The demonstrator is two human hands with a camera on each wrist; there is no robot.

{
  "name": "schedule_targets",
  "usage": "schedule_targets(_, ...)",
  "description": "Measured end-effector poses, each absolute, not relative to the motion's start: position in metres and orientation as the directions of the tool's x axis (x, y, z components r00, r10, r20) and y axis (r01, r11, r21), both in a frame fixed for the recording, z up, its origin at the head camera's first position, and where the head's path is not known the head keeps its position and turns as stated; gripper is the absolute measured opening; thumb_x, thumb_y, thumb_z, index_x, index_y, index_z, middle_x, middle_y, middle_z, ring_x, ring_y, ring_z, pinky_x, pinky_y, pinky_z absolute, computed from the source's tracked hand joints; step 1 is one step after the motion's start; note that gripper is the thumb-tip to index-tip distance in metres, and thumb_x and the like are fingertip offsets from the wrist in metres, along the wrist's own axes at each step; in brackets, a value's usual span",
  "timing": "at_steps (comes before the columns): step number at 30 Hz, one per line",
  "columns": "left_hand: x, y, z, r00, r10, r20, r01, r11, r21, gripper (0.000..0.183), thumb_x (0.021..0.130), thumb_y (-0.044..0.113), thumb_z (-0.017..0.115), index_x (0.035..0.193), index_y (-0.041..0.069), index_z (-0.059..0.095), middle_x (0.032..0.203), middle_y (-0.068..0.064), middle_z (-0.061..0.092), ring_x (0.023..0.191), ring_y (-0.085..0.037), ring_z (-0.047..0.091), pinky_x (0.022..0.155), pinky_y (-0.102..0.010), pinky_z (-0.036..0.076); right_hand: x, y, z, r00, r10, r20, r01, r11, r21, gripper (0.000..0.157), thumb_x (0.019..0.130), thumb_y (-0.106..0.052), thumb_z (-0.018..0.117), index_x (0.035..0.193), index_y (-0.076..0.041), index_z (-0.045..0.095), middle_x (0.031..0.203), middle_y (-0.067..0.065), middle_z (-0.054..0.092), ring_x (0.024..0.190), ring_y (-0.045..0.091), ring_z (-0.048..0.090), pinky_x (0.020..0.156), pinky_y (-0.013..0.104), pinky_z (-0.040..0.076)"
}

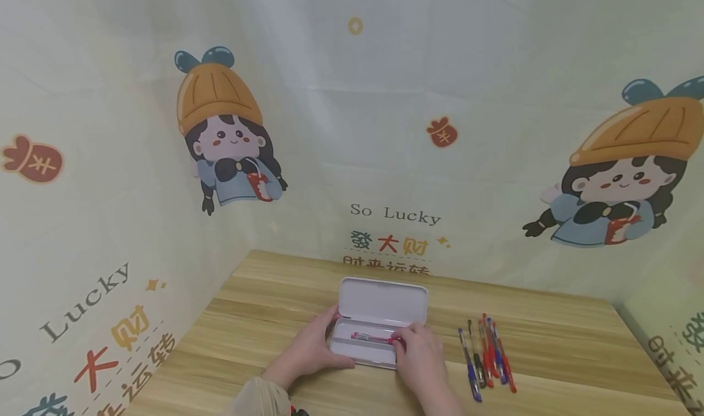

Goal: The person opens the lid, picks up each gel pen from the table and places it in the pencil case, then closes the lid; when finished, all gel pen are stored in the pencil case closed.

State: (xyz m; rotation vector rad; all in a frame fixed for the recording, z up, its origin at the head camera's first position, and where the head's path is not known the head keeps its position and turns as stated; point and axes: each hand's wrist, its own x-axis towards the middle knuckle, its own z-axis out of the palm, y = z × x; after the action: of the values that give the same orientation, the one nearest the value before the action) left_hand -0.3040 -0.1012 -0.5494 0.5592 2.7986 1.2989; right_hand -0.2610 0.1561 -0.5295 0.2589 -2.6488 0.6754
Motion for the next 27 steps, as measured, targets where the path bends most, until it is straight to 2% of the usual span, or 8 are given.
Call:
schedule_targets(4, -0.303, -0.101, -0.548, -0.936, 0.322, 0.143, 0.317, 0.593, 0.74, 0.131, 0.065, 0.046, 0.106, 0.171, 0.015, 0.036, 0.16, -0.008, 0.062, 0.151, -0.038, 0.053, 0.136, -0.064, 0.033, -0.262, 0.157, -0.532, -0.897, -0.099, 0.431, -0.284, 0.877, -0.389, 0.007, 0.093, -0.011, 0.083, 0.095, -0.018, 0.084, 0.096, 0.001, 0.073, 0.09, 0.025, 0.069, 0.082, 0.051, 0.057)
schedule_targets(9, -0.303, -0.101, -0.547, -0.934, 0.327, 0.143, 0.321, 0.591, 0.74, 0.13, 0.066, 0.044, 0.106, 0.172, 0.014, 0.036, 0.161, -0.01, 0.062, 0.154, -0.039, 0.051, 0.14, -0.064, 0.023, -0.262, 0.158, -0.532, -0.896, -0.115, 0.429, -0.288, 0.886, -0.364, 0.008, 0.093, -0.011, 0.081, 0.098, -0.016, 0.084, 0.1, 0.006, 0.077, 0.093, 0.029, 0.071, 0.082, 0.053, 0.058)
schedule_targets(11, -0.304, -0.101, -0.548, -0.935, 0.326, 0.141, 0.318, 0.592, 0.741, 0.13, 0.066, 0.044, 0.106, 0.171, 0.015, 0.036, 0.161, -0.009, 0.062, 0.154, -0.039, 0.051, 0.14, -0.063, 0.025, -0.262, 0.158, -0.532, -0.9, -0.114, 0.421, -0.283, 0.888, -0.364, 0.008, 0.094, -0.012, 0.081, 0.1, -0.015, 0.085, 0.102, 0.007, 0.078, 0.095, 0.03, 0.071, 0.084, 0.055, 0.059)
schedule_targets(16, -0.306, -0.101, -0.55, -0.938, 0.318, 0.141, 0.314, 0.597, 0.738, 0.129, 0.065, 0.046, 0.106, 0.171, 0.017, 0.037, 0.16, -0.007, 0.062, 0.15, -0.036, 0.054, 0.135, -0.062, 0.036, -0.261, 0.158, -0.532, -0.907, -0.109, 0.406, -0.272, 0.888, -0.37, 0.009, 0.094, -0.012, 0.08, 0.102, -0.014, 0.085, 0.105, 0.009, 0.079, 0.097, 0.031, 0.072, 0.088, 0.056, 0.06)
schedule_targets(18, -0.306, -0.101, -0.551, -0.937, 0.318, 0.146, 0.318, 0.598, 0.736, 0.13, 0.065, 0.047, 0.106, 0.171, 0.016, 0.038, 0.16, -0.007, 0.062, 0.15, -0.036, 0.054, 0.135, -0.062, 0.035, -0.261, 0.159, -0.531, -0.905, -0.11, 0.411, -0.277, 0.886, -0.372, 0.01, 0.094, -0.011, 0.081, 0.102, -0.014, 0.085, 0.105, 0.009, 0.08, 0.097, 0.031, 0.073, 0.088, 0.056, 0.06)
schedule_targets(23, -0.306, -0.1, -0.55, -0.937, 0.316, 0.147, 0.316, 0.592, 0.742, 0.129, 0.065, 0.044, 0.106, 0.171, 0.015, 0.037, 0.163, -0.01, 0.059, 0.155, -0.038, 0.051, 0.14, -0.062, 0.025, -0.262, 0.162, -0.533, -0.887, -0.1, 0.452, -0.305, 0.86, -0.409, 0.01, 0.093, -0.009, 0.081, 0.101, -0.015, 0.085, 0.105, 0.008, 0.08, 0.099, 0.033, 0.074, 0.091, 0.056, 0.062)
schedule_targets(27, -0.306, -0.101, -0.551, -0.937, 0.315, 0.15, 0.317, 0.59, 0.742, 0.129, 0.065, 0.044, 0.106, 0.171, 0.016, 0.038, 0.163, -0.009, 0.06, 0.154, -0.037, 0.052, 0.14, -0.062, 0.026, -0.263, 0.167, -0.532, -0.91, -0.062, 0.411, -0.279, 0.824, -0.493, 0.011, 0.096, -0.009, 0.078, 0.106, -0.011, 0.084, 0.11, 0.012, 0.079, 0.109, 0.039, 0.074, 0.102, 0.06, 0.062)
